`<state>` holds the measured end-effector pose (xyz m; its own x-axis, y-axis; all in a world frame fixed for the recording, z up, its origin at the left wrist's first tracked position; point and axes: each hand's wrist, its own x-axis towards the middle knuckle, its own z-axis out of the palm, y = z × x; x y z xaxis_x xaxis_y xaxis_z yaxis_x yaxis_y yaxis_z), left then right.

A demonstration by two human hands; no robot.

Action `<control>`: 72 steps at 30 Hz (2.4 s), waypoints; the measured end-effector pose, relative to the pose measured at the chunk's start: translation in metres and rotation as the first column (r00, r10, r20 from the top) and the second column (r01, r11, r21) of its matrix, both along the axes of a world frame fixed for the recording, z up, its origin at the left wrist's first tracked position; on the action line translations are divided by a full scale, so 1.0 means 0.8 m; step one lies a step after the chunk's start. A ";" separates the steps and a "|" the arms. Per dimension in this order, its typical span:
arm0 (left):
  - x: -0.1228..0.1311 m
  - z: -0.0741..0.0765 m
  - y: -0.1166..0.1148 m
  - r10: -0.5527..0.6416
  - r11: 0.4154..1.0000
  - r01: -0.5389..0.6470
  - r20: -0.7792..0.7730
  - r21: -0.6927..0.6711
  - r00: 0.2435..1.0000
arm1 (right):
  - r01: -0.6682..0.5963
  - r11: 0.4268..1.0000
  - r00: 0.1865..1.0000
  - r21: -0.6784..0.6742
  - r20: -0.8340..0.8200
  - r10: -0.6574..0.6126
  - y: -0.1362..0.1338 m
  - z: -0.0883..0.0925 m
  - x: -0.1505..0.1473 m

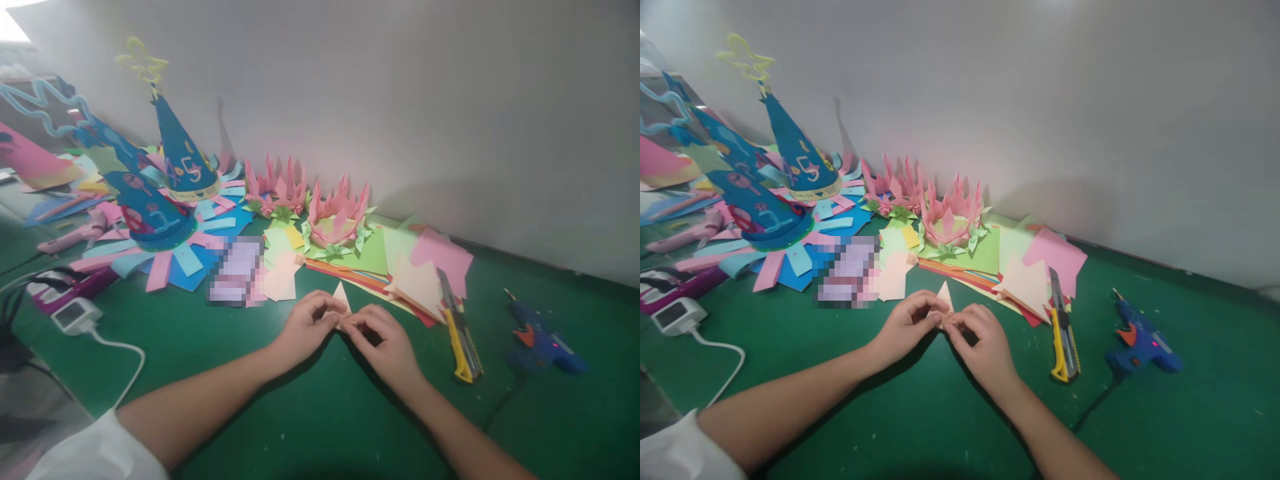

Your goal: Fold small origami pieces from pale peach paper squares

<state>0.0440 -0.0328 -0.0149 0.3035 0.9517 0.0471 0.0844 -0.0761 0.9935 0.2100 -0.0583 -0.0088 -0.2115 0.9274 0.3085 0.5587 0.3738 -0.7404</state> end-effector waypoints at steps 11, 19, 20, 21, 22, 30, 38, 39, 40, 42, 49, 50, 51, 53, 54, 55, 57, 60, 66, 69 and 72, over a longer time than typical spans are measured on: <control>0.001 0.012 0.002 0.103 0.973 -0.055 0.211 -0.226 0.972 | -0.081 0.997 0.997 0.021 0.016 0.080 0.000 0.001 -0.001; 0.003 0.005 0.001 0.132 0.988 -0.117 0.146 -0.104 0.980 | -0.067 0.998 0.998 0.005 0.019 0.067 0.000 0.005 -0.001; 0.003 0.004 0.001 0.123 0.990 -0.113 0.133 -0.085 0.983 | -0.066 0.998 0.998 0.000 0.014 0.066 -0.001 0.004 -0.001; 0.003 0.003 0.001 0.112 0.992 -0.104 0.116 -0.067 0.987 | -0.065 0.998 0.998 -0.004 0.009 0.065 -0.001 0.004 -0.001; 0.003 0.002 0.000 0.100 0.994 -0.095 0.097 -0.050 0.990 | -0.064 0.998 0.998 -0.009 0.007 0.064 -0.001 0.004 -0.001; 0.002 -0.006 -0.003 0.041 0.999 -0.041 0.016 0.015 0.999 | -0.026 1.000 1.000 -0.006 0.001 0.026 0.000 0.000 -0.002; 0.002 -0.007 -0.004 0.021 1.000 -0.021 -0.016 -0.013 1.000 | -0.016 1.000 1.000 -0.018 0.020 0.017 0.000 0.002 -0.003; 0.003 -0.007 -0.005 0.016 1.000 -0.016 -0.017 -0.013 1.000 | -0.016 1.000 1.000 -0.022 0.020 0.017 0.000 0.002 -0.002; 0.003 -0.007 -0.005 0.012 1.000 -0.013 -0.019 -0.012 1.000 | -0.017 1.000 1.000 -0.025 0.019 0.018 0.001 0.001 -0.002; 0.003 -0.007 -0.005 0.005 1.000 -0.006 -0.022 -0.008 1.000 | -0.018 0.999 1.000 -0.032 0.016 0.018 0.001 0.000 -0.002; 0.004 -0.005 -0.006 0.004 1.000 -0.004 -0.037 -0.006 0.999 | 0.010 0.998 1.000 -0.069 0.010 -0.009 0.001 0.000 -0.002; 0.005 -0.004 -0.007 0.002 1.000 -0.002 -0.039 -0.012 0.999 | 0.022 0.997 1.000 -0.077 0.009 -0.021 0.001 0.000 -0.002; 0.005 -0.003 -0.007 0.000 1.000 -0.001 -0.039 -0.018 0.999 | 0.032 0.996 0.999 -0.085 0.007 -0.032 0.001 0.000 -0.002; 0.006 -0.003 -0.008 -0.011 1.000 0.010 -0.033 -0.021 0.999 | 0.045 0.995 0.999 -0.093 0.005 -0.045 0.001 0.001 -0.002; 0.006 -0.003 -0.008 -0.015 1.000 0.014 -0.029 -0.018 0.999 | 0.048 0.995 0.999 -0.092 0.002 -0.048 0.001 0.001 -0.002; 0.006 -0.003 -0.009 -0.017 1.000 0.016 -0.026 -0.015 1.000 | 0.049 0.995 0.999 -0.089 -0.001 -0.049 0.001 0.002 -0.002; 0.006 -0.004 -0.009 -0.012 1.000 0.011 -0.020 -0.016 1.000 | 0.053 0.995 0.998 -0.082 -0.009 -0.054 0.001 0.003 -0.003; 0.007 -0.004 -0.009 -0.003 1.000 0.003 -0.008 -0.026 1.000 | 0.082 0.991 0.996 -0.101 -0.022 -0.084 0.000 0.003 -0.004; 0.009 -0.002 -0.010 -0.008 0.999 0.009 0.021 -0.052 1.000 | 0.085 0.988 0.995 -0.126 -0.044 -0.091 0.001 0.002 -0.003; 0.008 -0.003 -0.010 -0.021 0.999 0.022 0.021 -0.044 1.000 | 0.093 0.988 0.995 -0.123 -0.026 -0.097 0.001 0.001 -0.002; 0.007 -0.004 -0.010 -0.033 0.999 0.033 0.013 -0.039 0.999 | 0.101 0.988 0.995 -0.120 -0.001 -0.102 0.001 -0.001 -0.002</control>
<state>0.0499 -0.0408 -0.0185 0.3344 0.9423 0.0144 0.0701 -0.0401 0.9967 0.2088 -0.0572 -0.0098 -0.1130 0.9743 0.1948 0.5838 0.2237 -0.7805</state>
